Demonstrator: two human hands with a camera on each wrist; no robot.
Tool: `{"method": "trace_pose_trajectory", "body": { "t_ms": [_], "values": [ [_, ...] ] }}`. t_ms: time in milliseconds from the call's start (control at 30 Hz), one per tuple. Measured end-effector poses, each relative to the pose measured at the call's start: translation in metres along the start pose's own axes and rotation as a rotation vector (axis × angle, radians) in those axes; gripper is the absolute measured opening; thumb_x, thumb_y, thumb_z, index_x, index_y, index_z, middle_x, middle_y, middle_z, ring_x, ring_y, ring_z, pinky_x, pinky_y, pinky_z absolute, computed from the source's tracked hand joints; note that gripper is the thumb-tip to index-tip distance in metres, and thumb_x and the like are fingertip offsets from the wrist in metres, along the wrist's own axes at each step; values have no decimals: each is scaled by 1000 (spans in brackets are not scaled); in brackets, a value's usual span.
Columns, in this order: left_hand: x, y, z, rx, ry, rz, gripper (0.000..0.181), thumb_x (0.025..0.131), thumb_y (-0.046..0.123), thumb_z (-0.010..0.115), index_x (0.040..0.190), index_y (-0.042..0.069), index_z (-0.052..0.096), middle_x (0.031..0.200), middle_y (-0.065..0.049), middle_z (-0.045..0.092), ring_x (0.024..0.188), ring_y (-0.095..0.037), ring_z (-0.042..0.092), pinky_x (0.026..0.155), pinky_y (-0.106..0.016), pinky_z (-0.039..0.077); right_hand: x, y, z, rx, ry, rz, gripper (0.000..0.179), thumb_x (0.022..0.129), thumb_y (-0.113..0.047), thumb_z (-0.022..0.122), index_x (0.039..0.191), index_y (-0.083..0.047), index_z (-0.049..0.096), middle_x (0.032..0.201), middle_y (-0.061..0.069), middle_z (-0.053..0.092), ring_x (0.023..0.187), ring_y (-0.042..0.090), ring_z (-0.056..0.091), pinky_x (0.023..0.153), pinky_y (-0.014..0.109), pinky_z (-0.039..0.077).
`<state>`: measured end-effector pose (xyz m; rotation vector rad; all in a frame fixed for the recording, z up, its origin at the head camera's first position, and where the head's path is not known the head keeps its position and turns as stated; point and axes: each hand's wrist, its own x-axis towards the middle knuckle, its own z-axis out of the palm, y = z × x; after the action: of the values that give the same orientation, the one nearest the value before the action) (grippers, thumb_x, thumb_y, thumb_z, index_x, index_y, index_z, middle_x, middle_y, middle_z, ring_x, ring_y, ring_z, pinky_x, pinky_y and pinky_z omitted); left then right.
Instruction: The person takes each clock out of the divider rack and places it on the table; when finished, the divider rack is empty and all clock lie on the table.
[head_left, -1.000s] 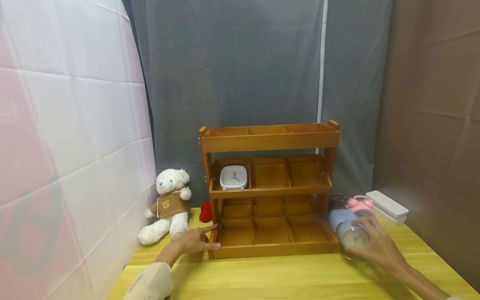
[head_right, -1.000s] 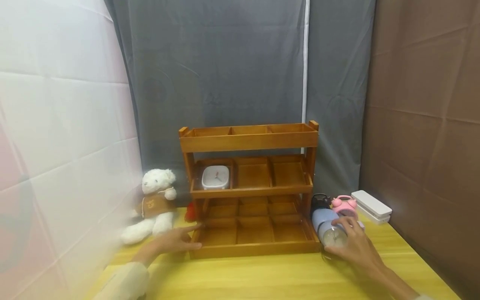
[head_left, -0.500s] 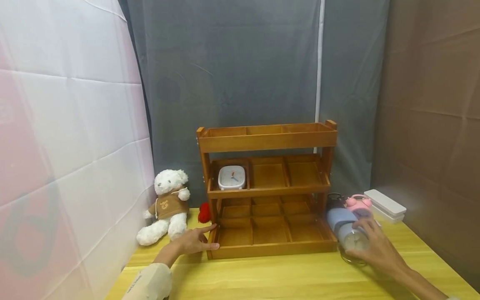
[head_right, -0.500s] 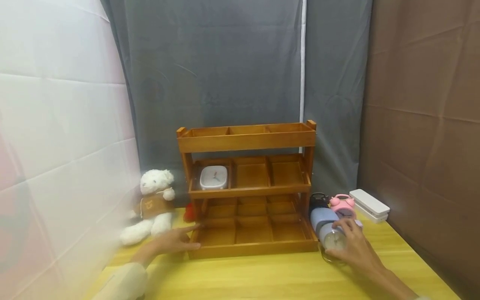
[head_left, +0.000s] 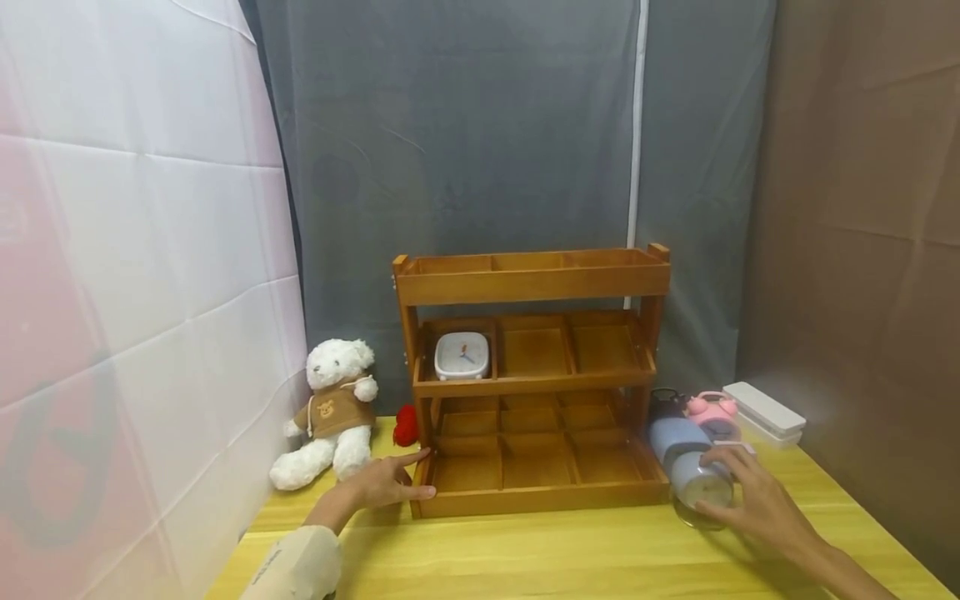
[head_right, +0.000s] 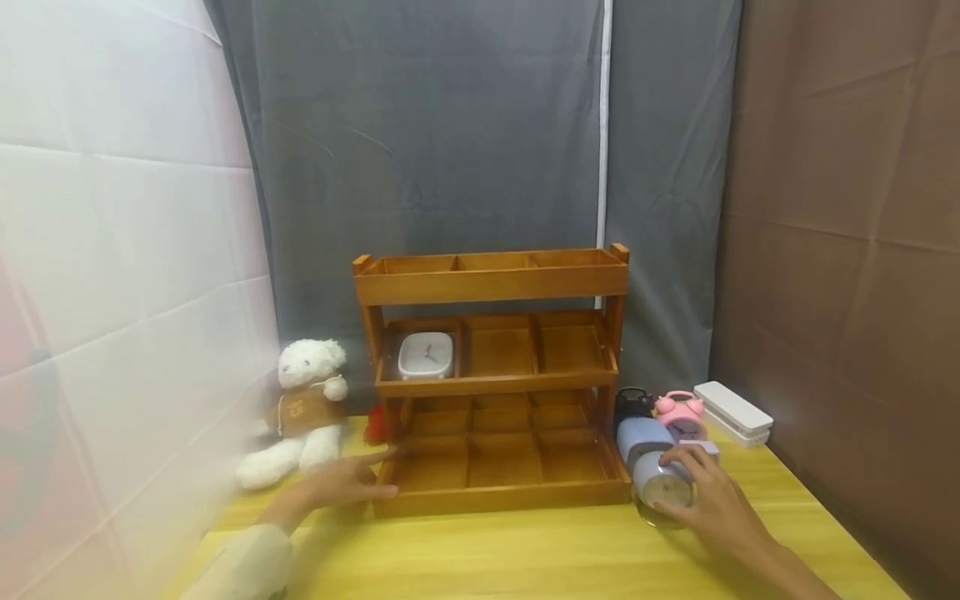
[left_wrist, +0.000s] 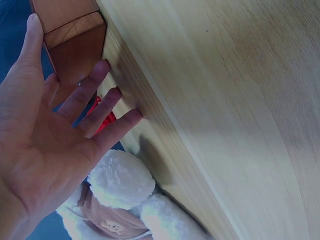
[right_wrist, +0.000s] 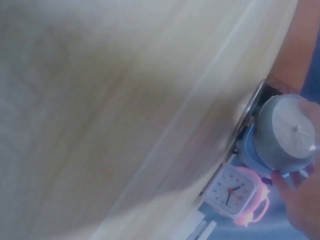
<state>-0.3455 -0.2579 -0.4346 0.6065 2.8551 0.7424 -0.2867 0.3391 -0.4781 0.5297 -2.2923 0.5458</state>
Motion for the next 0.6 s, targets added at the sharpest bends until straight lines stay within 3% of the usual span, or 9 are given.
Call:
{"method": "trace_pose_trajectory", "body": {
  "t_ms": [100, 167, 333, 400, 600],
  "values": [
    [1, -1, 0, 15, -4, 4, 89, 90, 59, 75, 159, 11, 44, 82, 2, 65, 70, -12, 55, 68, -32, 46, 1, 2, -3, 15, 0, -31, 64, 63, -28, 102, 117, -23, 67, 121, -4, 61, 96, 16, 63, 75, 42, 58],
    [1, -3, 1, 22, -4, 4, 91, 89, 61, 74, 158, 11, 44, 86, 3, 68, 72, -11, 56, 70, -32, 48, 2, 2, -6, 21, 3, -54, 62, 64, -26, 101, 116, -24, 68, 119, -7, 64, 97, 13, 63, 79, 31, 57],
    [0, -3, 2, -8, -4, -10, 88, 89, 57, 76, 158, 12, 45, 91, -1, 70, 77, -14, 58, 74, -37, 50, 8, 5, -12, 49, 14, -109, 59, 63, -18, 101, 115, -22, 72, 115, -9, 69, 104, 7, 63, 95, 6, 38],
    [0, -3, 2, -21, -4, -8, 86, 90, 53, 78, 159, 12, 45, 89, -2, 69, 77, -15, 58, 74, -38, 50, 11, 5, -12, 52, 19, -122, 59, 62, -17, 101, 115, -21, 74, 114, -8, 71, 105, 5, 63, 97, 4, 34],
    [3, -6, 3, -26, 0, 20, 85, 92, 50, 78, 159, 11, 43, 86, -1, 67, 76, -15, 57, 72, -37, 50, 33, -2, -15, 83, 35, -225, 59, 61, -13, 100, 114, -14, 74, 112, -4, 73, 103, 11, 65, 96, 6, 39]
  ]
}}
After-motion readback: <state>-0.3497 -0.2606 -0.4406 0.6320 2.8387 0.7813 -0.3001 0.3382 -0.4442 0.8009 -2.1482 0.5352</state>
